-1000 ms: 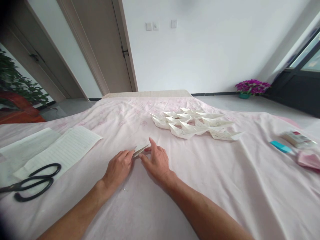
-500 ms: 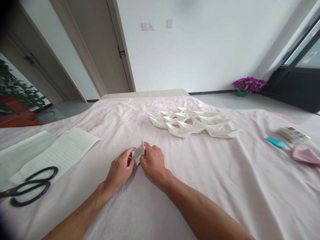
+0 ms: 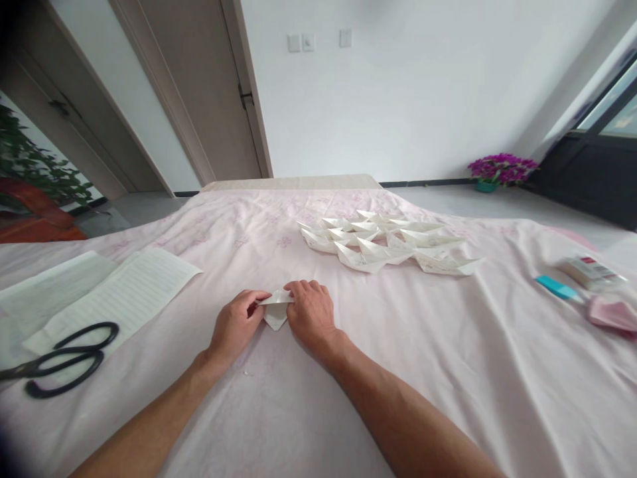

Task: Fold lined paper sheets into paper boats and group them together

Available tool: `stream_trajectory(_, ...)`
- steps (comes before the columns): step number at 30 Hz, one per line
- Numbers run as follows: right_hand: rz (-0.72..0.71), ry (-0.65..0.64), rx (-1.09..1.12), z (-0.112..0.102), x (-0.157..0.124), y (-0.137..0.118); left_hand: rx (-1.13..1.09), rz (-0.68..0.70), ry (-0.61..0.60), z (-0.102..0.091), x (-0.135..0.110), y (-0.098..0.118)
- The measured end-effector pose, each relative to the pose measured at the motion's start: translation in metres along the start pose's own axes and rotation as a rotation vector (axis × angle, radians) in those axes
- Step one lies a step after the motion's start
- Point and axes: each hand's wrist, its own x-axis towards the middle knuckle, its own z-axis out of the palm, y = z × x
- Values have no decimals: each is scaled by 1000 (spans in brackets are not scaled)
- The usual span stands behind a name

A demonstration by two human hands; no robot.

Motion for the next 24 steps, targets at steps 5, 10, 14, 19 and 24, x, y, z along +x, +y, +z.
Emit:
stream_trajectory(5,-161,-48,20,1,-1,5,95,158,-23,-2,-1,-10)
stream_trajectory(10,-315,-67,13,-2,-4,12,226,312,-75,-5,-5,-17)
stream_trajectory(14,-381,-87,0,-5,-6,14,334,415,-109,-7,-9,-15)
stream_trajectory(19,-418,-102,-8,-8,-10,12,530,495,-168,-8,-15,-8)
stream_trajectory(24,-444,-126,-69,-7,-18,2,663,492,-241,-4,-21,-4)
